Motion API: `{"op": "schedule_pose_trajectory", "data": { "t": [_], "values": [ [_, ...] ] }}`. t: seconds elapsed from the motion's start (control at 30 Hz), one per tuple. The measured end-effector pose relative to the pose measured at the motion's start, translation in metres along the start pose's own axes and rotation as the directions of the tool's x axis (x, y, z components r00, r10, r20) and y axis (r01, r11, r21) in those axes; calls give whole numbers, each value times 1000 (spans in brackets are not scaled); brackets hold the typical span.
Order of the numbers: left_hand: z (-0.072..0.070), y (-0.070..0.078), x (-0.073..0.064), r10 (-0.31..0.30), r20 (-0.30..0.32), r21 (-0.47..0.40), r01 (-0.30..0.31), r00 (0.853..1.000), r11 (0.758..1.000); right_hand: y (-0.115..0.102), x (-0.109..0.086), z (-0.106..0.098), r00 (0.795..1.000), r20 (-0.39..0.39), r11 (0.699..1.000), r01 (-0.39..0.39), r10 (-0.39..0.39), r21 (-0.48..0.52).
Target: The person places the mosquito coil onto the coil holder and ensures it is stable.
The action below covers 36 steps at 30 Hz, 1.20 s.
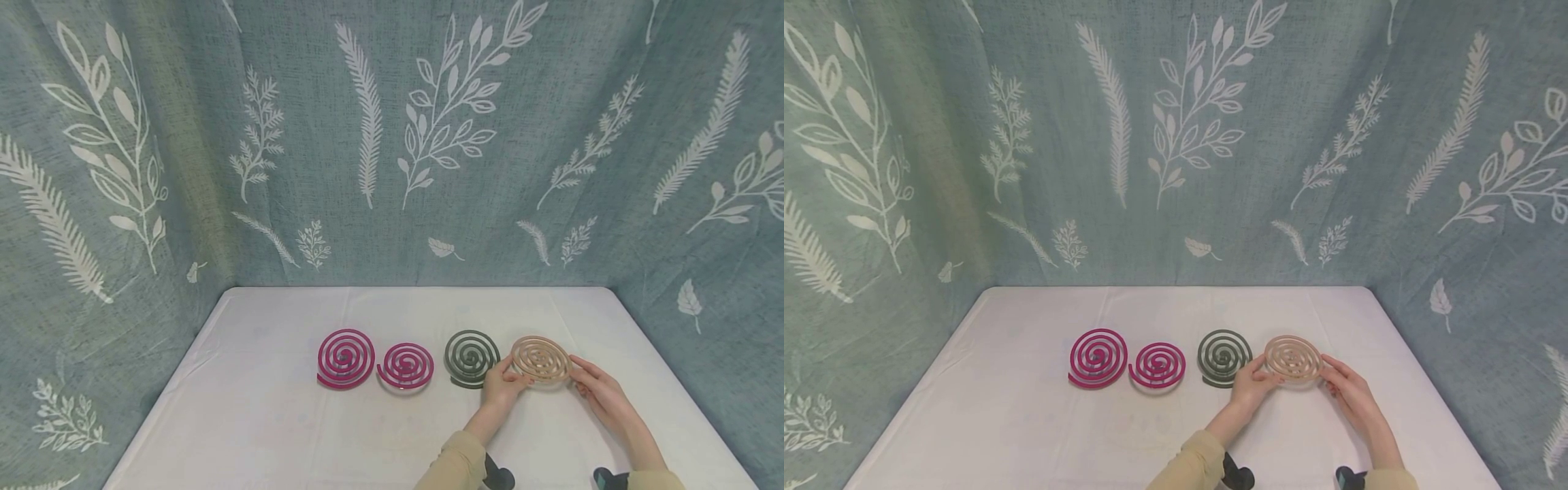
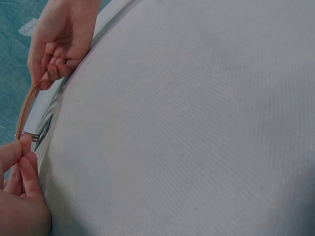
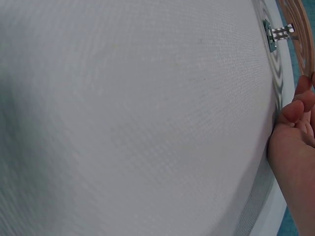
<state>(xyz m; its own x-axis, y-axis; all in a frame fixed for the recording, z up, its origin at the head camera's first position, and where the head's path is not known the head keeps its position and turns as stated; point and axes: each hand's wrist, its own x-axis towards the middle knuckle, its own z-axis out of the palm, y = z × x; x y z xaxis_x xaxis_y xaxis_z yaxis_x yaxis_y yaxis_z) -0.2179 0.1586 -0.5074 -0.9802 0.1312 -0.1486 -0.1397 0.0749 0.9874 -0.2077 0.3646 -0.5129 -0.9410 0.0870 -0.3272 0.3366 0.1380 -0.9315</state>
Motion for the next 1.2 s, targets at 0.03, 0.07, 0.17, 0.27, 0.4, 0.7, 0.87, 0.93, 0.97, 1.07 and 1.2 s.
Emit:
{"op": "schedule_pose_trajectory", "data": {
  "t": [0.03,0.07,0.17,0.27,0.4,0.7,0.87,0.93,0.97,1.07,1.2],
  "values": [
    [0,0,0,0,1,-1,0,1000,1000,0,0,0,1000,-3,1000,-1,1,4],
    [0,0,0,1,1,1,-1,1000,1000,0,0,0,1000,0,1000,-3,3,3],
    [0,0,0,4,3,0,-4,1000,1000,0,0,0,1000,-2,1000,-6,6,4],
    [-1,0,0,5,4,-1,-5,1000,1000,0,-1,0,1000,3,1000,-10,10,-7],
    [-1,-1,-1,7,4,0,-7,1000,1000,0,-1,1,1000,2,1000,-18,18,-8],
    [-1,-1,0,7,1,-2,-7,1000,1000,0,0,0,1000,7,1000,-6,6,7],
    [0,-1,0,6,-4,0,-6,1000,1000,-1,0,0,1000,5,1000,-8,8,8],
    [0,-1,0,6,-5,2,-6,1000,1000,-1,0,0,1000,3,1000,-8,8,11],
    [0,-1,0,6,-5,6,-6,1000,1000,-1,0,-1,1000,6,1000,-9,9,11],
    [0,-1,0,3,-4,10,-3,1000,1000,0,1,-1,1000,6,1000,-5,5,10],
    [1,-2,1,4,-6,20,-4,1000,1000,1,1,-1,1000,8,1000,-6,6,2]
  ]
}}
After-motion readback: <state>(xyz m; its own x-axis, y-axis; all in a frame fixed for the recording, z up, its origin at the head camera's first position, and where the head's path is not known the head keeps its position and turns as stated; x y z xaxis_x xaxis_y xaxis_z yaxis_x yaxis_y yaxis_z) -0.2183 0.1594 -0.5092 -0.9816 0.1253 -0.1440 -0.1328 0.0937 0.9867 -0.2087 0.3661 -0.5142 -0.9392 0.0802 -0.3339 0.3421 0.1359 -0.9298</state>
